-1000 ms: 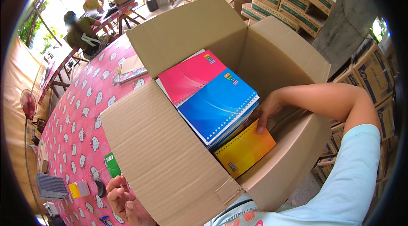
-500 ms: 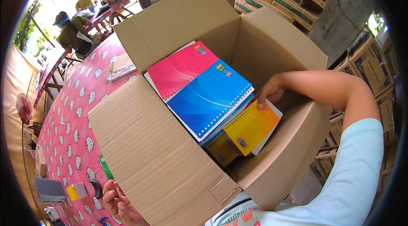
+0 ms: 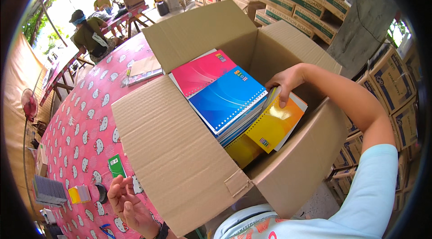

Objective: The person trims excess wire from the spiral binding of notebooks using pliers and then places the finished notebooks into a cardboard box.

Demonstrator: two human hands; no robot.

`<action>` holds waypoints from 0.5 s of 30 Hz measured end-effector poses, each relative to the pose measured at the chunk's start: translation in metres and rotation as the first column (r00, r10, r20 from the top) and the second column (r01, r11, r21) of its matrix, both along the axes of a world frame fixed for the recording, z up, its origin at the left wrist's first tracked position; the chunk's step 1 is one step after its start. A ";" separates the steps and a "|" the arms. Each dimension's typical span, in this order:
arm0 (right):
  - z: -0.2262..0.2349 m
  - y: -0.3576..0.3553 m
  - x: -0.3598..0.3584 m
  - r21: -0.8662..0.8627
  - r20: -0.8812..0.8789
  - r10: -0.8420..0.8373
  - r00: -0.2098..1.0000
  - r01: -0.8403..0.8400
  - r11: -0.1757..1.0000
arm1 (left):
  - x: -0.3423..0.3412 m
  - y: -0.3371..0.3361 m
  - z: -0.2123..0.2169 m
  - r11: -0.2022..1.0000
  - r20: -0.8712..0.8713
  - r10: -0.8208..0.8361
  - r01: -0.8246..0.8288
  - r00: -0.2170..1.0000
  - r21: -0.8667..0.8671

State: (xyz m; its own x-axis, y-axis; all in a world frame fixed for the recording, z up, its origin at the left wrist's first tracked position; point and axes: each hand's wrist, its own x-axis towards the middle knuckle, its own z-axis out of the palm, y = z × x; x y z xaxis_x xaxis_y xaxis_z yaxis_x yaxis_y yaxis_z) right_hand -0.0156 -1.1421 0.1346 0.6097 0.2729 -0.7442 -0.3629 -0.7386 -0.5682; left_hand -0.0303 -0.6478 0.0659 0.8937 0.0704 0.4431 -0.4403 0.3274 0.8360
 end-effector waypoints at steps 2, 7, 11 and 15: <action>0.020 -0.004 -0.008 -0.099 0.183 0.069 0.981 -0.051 0.994 | 0.004 0.000 0.000 0.993 0.021 -0.091 0.092 0.996 -0.072; 0.104 0.004 -0.044 -0.328 0.401 0.100 0.911 0.041 0.944 | -0.002 -0.011 0.009 0.977 0.097 -0.143 0.156 0.985 -0.143; 0.183 0.047 -0.069 -0.448 0.620 0.231 0.749 0.096 0.889 | -0.025 -0.020 0.034 0.984 0.203 -0.049 0.082 0.978 -0.157; 0.230 0.104 -0.098 -0.138 0.877 0.088 0.473 0.072 0.988 | -0.048 -0.042 0.065 0.961 0.226 -0.230 0.258 0.946 -0.100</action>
State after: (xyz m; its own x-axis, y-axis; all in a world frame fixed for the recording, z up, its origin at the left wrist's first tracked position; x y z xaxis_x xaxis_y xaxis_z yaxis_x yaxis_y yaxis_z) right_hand -0.1137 -1.0377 0.3642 0.9614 0.2279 0.1539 0.2744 -0.8344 -0.4781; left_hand -0.0778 -0.6899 0.1307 0.7779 -0.0704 0.6244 -0.4948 0.5439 0.6778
